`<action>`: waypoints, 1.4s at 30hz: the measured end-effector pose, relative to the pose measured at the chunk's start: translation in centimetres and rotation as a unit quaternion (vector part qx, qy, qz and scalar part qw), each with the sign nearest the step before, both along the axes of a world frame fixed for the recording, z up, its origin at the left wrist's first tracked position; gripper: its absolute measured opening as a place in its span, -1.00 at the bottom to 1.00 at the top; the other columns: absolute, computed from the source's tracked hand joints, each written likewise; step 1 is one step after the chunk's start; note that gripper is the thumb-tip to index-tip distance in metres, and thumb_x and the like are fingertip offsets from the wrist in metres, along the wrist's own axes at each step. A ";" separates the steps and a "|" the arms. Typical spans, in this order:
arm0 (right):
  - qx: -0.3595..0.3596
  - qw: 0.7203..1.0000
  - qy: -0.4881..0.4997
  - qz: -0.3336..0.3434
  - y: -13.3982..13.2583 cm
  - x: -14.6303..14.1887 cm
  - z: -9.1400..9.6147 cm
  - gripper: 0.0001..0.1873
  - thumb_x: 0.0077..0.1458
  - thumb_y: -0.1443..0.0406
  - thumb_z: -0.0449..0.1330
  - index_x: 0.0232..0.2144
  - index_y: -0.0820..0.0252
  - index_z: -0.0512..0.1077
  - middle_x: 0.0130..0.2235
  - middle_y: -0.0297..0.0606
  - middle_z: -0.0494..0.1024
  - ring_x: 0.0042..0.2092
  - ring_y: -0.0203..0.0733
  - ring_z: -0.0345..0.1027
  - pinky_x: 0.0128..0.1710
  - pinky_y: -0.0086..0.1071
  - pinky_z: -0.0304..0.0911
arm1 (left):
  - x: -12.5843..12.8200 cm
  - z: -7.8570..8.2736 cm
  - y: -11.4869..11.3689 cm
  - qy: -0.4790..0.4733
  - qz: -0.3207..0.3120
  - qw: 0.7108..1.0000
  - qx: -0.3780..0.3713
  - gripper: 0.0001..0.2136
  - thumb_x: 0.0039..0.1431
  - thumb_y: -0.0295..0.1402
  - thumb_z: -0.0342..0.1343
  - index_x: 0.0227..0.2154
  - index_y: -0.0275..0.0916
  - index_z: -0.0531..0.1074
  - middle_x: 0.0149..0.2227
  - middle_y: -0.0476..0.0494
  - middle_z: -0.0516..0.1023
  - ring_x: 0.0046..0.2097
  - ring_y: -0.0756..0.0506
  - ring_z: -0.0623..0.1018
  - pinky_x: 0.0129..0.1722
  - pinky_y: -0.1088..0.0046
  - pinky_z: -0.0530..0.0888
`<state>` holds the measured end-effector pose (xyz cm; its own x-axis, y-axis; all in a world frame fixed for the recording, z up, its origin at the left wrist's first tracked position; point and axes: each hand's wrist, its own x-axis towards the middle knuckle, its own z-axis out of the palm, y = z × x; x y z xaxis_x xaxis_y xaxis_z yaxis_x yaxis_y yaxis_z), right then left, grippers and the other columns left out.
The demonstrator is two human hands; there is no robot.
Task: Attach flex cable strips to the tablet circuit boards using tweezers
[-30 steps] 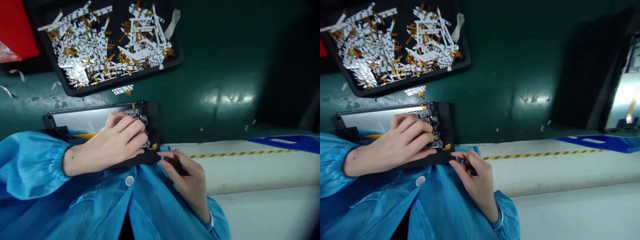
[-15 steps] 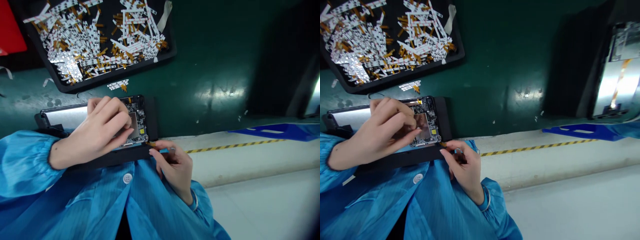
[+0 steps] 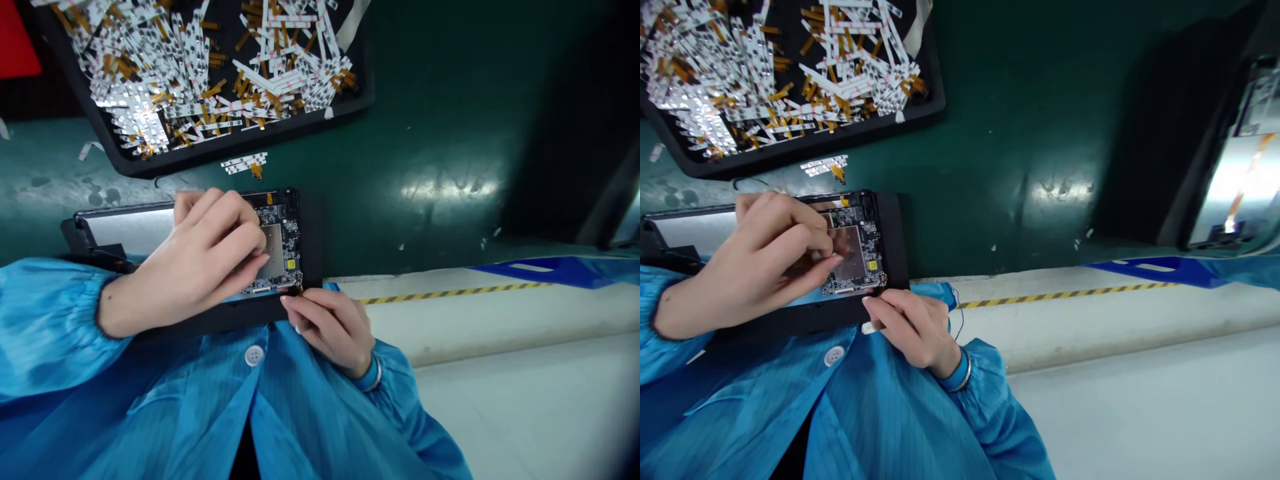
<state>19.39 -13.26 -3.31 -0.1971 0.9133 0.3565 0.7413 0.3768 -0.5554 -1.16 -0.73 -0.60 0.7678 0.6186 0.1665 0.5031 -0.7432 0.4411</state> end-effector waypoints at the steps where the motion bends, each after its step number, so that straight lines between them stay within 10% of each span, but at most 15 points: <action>1: 0.000 1.000 0.005 -0.005 0.0 0.0 0.0 -0.76 0.11 0.43 0.31 -0.16 0.10 0.50 -0.33 -0.32 0.61 -0.40 -0.28 0.50 -0.43 -0.41 0.47 | 0.0 0.0 0.0 0.002 0.000 1.000 0.001 -0.87 0.38 -0.33 0.01 -0.31 -0.19 0.22 -0.24 -0.11 0.41 -0.23 -0.13 0.41 -0.23 0.23 0.22; 24: -0.017 0.996 0.086 -0.032 -0.1 0.2 -0.9 -0.60 0.06 0.49 0.31 -0.07 0.00 0.53 -0.34 -0.35 0.59 -0.42 -0.28 0.48 -0.44 -0.40 0.47 | 0.1 -0.1 -0.1 0.045 -0.007 0.998 0.047 -0.89 0.37 -0.36 0.01 -0.30 -0.24 0.29 -0.23 -0.13 0.43 -0.22 -0.12 0.41 -0.25 0.27 0.31; 32: -0.243 0.940 0.239 -0.037 -1.3 0.3 -1.4 -0.87 0.21 0.35 0.23 -0.21 0.00 0.52 -0.60 -0.48 0.42 -0.61 -0.31 0.32 -0.64 -0.38 0.31 | -0.1 0.0 -0.1 0.049 -0.005 0.998 0.040 -0.88 0.37 -0.37 0.01 -0.31 -0.27 0.32 -0.22 -0.12 0.43 -0.20 -0.11 0.43 -0.20 0.25 0.37; 42: -0.274 0.928 0.248 -0.054 -0.3 -0.1 0.0 -0.88 0.23 0.35 0.21 -0.39 0.09 0.45 -0.60 -0.46 0.47 -0.62 -0.33 0.33 -0.62 -0.38 0.30 | 0.0 0.0 -0.1 0.042 -0.009 0.998 0.043 -0.89 0.35 -0.37 0.05 -0.30 -0.27 0.31 -0.22 -0.14 0.43 -0.20 -0.12 0.42 -0.21 0.23 0.40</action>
